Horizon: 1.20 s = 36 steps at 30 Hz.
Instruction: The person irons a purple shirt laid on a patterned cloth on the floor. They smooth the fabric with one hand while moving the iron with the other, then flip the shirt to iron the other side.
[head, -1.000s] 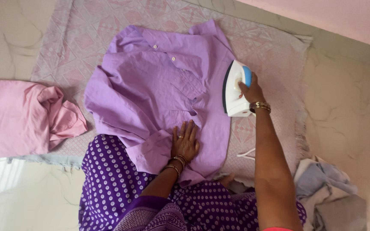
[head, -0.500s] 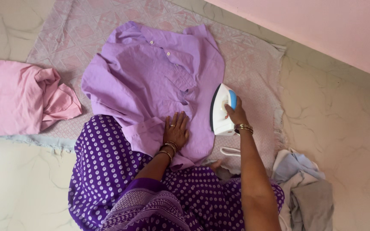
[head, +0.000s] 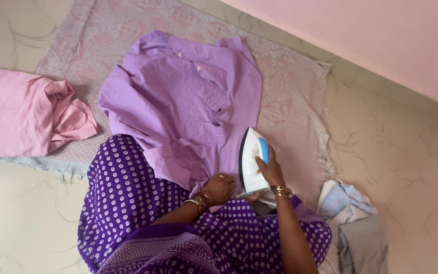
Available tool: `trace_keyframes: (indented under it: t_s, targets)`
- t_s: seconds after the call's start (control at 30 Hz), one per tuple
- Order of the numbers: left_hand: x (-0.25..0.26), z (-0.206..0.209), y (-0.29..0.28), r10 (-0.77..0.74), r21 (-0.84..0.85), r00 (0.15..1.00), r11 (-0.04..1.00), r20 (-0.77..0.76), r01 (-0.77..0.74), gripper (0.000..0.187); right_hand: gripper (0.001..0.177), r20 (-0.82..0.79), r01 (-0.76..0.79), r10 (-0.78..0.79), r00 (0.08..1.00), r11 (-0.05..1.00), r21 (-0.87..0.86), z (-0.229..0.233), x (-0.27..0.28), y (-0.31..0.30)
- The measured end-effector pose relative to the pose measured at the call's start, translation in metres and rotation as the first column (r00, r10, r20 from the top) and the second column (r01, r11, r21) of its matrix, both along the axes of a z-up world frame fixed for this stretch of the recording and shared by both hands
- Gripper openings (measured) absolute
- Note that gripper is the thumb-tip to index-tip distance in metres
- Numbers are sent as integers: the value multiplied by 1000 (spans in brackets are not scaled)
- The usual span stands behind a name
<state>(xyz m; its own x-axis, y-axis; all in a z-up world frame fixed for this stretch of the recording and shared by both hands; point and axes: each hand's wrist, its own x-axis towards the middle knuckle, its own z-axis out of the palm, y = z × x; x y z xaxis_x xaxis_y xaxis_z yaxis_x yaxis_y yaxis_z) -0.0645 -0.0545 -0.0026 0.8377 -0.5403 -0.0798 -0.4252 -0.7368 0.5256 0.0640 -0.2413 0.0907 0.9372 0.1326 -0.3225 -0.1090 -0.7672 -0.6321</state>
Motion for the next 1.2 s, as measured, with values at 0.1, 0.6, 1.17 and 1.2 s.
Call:
trace_keyframes:
  t_s: [0.1,0.6,1.17,1.2]
  targets:
    - [3,-3,0,31,-43,996,998,-79,-35,30,79,-25,30,-31,999,999,-41,4,-3,3]
    - [24,-23,-10,-3,-94,1000,996,-31,0,50,73,61,27,-13,998,969,-247,14,54,38]
    - [20,-45,-20,8,-222,981,974,194,36,44,70,115,-17,51,992,960,-278,5,150,76]
    - [20,-45,-20,14,-218,982,976,189,28,44,71,94,-16,44,995,960,-278,4,156,78]
